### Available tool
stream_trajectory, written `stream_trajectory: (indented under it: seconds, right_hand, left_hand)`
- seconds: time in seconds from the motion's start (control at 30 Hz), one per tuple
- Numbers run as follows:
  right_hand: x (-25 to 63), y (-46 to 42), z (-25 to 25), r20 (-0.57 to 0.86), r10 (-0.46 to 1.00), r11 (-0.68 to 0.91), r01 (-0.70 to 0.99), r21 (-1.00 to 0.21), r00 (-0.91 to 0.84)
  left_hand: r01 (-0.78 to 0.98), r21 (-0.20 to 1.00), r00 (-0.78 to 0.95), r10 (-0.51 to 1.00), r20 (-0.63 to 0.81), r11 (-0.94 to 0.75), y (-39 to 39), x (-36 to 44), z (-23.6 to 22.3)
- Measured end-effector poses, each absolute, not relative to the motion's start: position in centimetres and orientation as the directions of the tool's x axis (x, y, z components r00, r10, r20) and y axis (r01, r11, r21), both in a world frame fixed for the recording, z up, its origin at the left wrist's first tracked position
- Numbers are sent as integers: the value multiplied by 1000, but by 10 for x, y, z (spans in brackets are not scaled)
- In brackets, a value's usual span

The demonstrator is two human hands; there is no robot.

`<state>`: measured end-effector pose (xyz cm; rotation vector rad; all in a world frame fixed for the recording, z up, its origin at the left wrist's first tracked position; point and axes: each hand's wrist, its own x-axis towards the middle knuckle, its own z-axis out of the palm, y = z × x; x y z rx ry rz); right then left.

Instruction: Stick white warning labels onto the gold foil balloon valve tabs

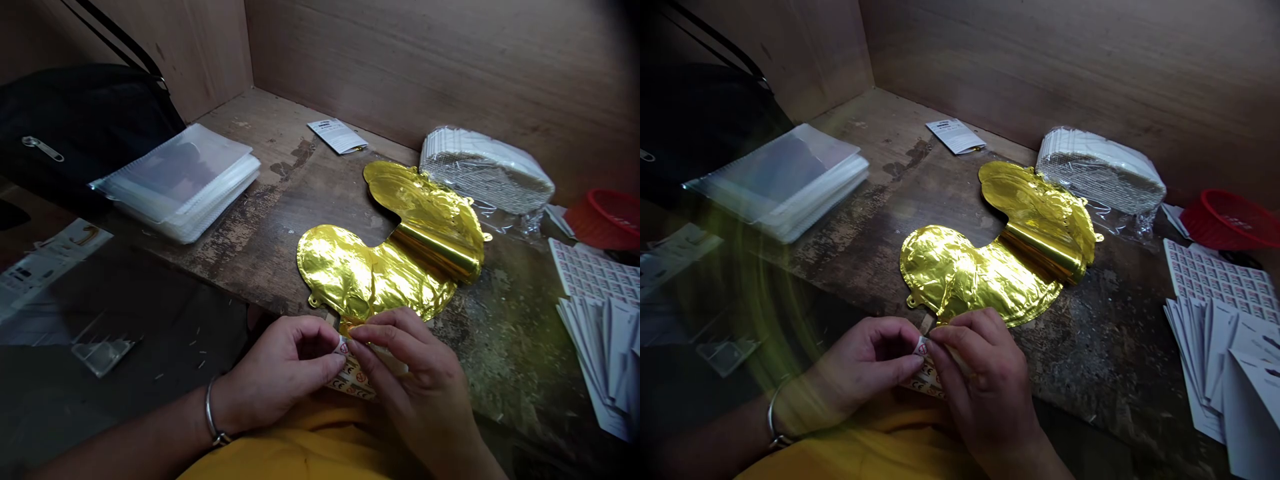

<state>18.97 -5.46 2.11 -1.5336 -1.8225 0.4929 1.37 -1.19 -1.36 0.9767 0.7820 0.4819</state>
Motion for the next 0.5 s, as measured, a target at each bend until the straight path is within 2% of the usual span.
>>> stream_trajectory:
  seconds: [0.2,0.33,0.5]
  right_hand:
    - [189,-55,21,195,979,189,667,-720,-66]
    - [187,-55,22,268,962,231,676,-700,-51]
    - [186,-55,22,387,918,327,718,-615,-87]
  left_hand:
    - [12,911,633,702,-326,412,-11,13,-12]
    - [-9,915,636,708,-306,404,-10,13,-14]
    - [-3,910,625,711,-322,414,-10,14,-16]
